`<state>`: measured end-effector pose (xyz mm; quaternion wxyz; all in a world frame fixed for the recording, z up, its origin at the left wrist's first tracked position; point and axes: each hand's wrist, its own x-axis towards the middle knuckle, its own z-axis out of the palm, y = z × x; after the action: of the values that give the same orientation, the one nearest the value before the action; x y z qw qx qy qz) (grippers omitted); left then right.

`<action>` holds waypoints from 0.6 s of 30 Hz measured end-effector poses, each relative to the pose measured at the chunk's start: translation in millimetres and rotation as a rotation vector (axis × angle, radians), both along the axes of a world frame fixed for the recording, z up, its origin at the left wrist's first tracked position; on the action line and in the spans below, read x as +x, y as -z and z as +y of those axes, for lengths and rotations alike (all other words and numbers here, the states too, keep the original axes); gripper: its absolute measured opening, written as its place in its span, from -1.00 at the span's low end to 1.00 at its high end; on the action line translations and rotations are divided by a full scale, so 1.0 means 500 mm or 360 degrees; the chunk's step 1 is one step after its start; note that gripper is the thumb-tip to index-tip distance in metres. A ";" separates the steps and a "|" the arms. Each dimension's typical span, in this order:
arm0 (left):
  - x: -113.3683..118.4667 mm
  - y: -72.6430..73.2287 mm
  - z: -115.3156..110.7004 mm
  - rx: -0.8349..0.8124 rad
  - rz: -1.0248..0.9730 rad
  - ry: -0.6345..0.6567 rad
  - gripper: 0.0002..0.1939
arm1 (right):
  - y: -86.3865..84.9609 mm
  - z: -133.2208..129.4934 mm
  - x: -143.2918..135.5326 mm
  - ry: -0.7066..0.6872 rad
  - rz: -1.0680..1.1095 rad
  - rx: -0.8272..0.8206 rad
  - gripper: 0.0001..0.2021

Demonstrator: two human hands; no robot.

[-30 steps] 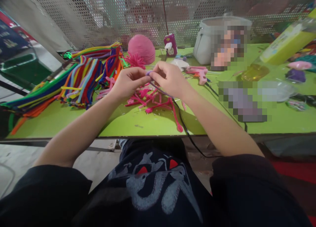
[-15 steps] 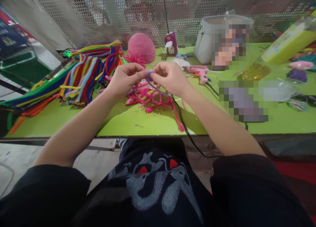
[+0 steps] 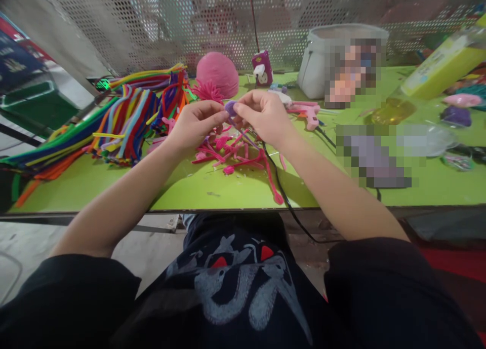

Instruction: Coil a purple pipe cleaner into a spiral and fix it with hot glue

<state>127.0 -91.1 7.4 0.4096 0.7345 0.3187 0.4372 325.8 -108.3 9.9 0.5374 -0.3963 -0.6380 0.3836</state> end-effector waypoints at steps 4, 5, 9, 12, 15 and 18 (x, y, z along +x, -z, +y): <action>0.001 0.009 0.006 0.0013 -0.0014 -0.0029 -0.90 | -0.004 -0.010 -0.016 -0.0029 0.0202 -0.0196 -0.81; 0.001 0.011 0.007 0.0014 -0.0037 -0.0045 -0.89 | -0.005 -0.013 -0.020 -0.0039 0.0248 -0.0249 -0.79; 0.003 0.011 0.005 -0.0069 -0.0143 -0.0031 -0.86 | -0.008 -0.022 -0.032 -0.0069 0.0358 -0.0388 -0.77; 0.003 0.007 0.000 -0.0084 -0.0226 -0.0024 -0.81 | -0.011 -0.022 -0.026 -0.0084 0.0316 -0.0312 -0.76; 0.002 0.004 -0.003 -0.0014 -0.0239 -0.0032 -0.76 | -0.013 -0.022 -0.016 -0.0065 0.0205 -0.0117 -0.77; 0.000 0.002 -0.001 0.0044 -0.0201 -0.0043 -0.74 | -0.015 -0.020 -0.011 -0.0093 0.0128 -0.0035 -0.79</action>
<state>127.1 -91.9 6.2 0.4127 0.7066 0.2960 0.4927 320.3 -118.1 17.4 0.5467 -0.3677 -0.6230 0.4217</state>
